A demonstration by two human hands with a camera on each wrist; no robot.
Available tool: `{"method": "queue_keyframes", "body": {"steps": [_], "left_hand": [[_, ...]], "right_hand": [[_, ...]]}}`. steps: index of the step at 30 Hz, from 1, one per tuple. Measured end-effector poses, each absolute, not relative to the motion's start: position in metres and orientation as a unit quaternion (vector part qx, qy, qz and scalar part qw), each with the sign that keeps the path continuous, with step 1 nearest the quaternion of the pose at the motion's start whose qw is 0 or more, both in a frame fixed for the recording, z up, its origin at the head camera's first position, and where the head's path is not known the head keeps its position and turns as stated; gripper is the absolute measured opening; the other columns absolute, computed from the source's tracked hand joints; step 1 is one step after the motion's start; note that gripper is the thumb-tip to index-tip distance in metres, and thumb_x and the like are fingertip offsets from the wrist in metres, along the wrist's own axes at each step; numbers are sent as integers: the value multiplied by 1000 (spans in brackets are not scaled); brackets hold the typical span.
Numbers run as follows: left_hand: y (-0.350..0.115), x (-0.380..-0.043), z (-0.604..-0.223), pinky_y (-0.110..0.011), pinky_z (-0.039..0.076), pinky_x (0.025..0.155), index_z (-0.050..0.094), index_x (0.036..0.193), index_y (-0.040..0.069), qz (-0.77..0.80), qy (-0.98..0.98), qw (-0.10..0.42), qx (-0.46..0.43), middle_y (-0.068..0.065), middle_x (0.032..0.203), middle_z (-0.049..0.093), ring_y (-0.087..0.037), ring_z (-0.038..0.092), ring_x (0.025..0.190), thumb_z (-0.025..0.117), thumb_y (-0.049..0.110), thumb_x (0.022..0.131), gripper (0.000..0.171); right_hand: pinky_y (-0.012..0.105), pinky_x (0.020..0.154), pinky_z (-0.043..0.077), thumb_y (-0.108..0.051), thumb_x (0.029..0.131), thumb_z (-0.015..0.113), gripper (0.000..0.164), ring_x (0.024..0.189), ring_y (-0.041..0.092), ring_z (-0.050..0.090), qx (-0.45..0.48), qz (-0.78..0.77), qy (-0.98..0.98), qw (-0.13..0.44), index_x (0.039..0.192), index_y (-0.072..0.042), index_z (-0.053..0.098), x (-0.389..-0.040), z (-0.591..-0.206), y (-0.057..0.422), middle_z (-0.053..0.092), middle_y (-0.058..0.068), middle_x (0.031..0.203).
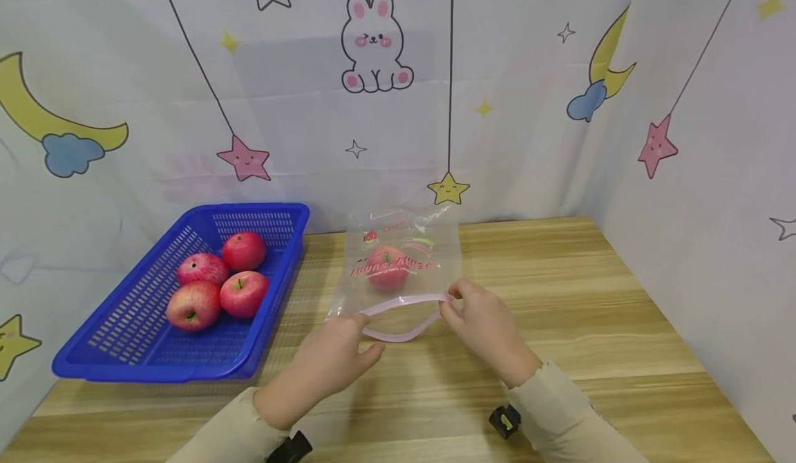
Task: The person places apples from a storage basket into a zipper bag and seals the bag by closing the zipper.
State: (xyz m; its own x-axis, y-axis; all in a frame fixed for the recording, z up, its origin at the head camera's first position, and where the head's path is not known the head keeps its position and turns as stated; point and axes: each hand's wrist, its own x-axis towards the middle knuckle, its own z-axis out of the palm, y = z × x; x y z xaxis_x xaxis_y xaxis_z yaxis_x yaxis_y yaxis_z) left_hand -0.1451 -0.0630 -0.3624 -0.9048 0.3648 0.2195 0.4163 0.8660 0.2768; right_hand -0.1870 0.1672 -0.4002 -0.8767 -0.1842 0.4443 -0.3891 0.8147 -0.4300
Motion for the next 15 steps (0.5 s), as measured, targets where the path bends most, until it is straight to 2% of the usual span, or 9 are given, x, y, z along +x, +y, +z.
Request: {"method": "queue_keyframes", "body": {"steps": [9, 15], "left_hand": [[-80, -147, -360, -23, 33, 39, 58, 69, 5, -170, -962, 101, -186, -2, 60, 53, -11, 41, 47, 70, 23, 77, 23], [-87, -147, -357, -30, 37, 40, 57, 68, 7, -167, -966, 108, -164, -5, 62, 58, -17, 50, 49, 69, 24, 76, 23]], "right_hand": [[21, 51, 47, -15, 83, 65, 13, 62, 8, 64, 153, 274, -933, 178, 92, -6, 63, -190, -400, 160, 72, 11, 94], [21, 52, 47, -15, 84, 64, 12, 64, 9, 66, 133, 290, -935, 153, 92, -6, 63, -185, -401, 162, 71, 12, 97]]}}
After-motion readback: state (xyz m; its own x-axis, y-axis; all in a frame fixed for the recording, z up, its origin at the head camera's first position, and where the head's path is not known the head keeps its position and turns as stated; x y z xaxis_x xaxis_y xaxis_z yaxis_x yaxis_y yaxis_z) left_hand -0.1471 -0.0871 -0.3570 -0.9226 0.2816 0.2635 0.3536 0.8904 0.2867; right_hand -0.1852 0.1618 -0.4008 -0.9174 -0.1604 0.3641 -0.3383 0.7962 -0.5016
